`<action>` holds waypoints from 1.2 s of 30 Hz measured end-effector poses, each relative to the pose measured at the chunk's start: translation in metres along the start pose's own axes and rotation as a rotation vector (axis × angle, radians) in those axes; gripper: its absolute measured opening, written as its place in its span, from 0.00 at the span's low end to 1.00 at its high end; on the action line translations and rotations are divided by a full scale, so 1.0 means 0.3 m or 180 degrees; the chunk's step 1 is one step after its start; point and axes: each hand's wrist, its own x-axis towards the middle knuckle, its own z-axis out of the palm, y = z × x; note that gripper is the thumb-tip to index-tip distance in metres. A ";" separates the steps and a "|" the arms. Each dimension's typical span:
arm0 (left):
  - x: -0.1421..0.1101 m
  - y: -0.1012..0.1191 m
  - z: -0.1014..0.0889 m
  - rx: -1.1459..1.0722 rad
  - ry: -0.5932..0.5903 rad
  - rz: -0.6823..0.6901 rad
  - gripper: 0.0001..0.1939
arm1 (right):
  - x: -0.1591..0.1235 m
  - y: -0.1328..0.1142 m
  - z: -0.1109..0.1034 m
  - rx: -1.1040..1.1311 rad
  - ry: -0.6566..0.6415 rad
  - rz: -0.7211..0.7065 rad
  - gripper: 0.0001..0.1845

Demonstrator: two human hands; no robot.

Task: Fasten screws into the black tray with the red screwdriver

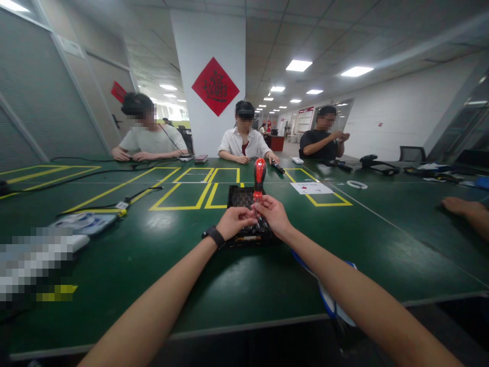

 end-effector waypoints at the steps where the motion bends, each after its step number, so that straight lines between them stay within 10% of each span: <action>1: -0.001 0.000 0.000 -0.0001 -0.0027 0.0006 0.16 | -0.001 0.001 0.001 0.0003 -0.0002 -0.0014 0.15; 11: -0.004 0.010 -0.008 -0.0276 -0.0578 0.0278 0.13 | -0.005 -0.015 0.000 -0.0150 -0.0367 0.0040 0.18; 36: 0.000 -0.003 0.002 -0.0027 -0.0225 0.0062 0.14 | 0.001 -0.001 -0.006 -0.0303 -0.0209 -0.0165 0.14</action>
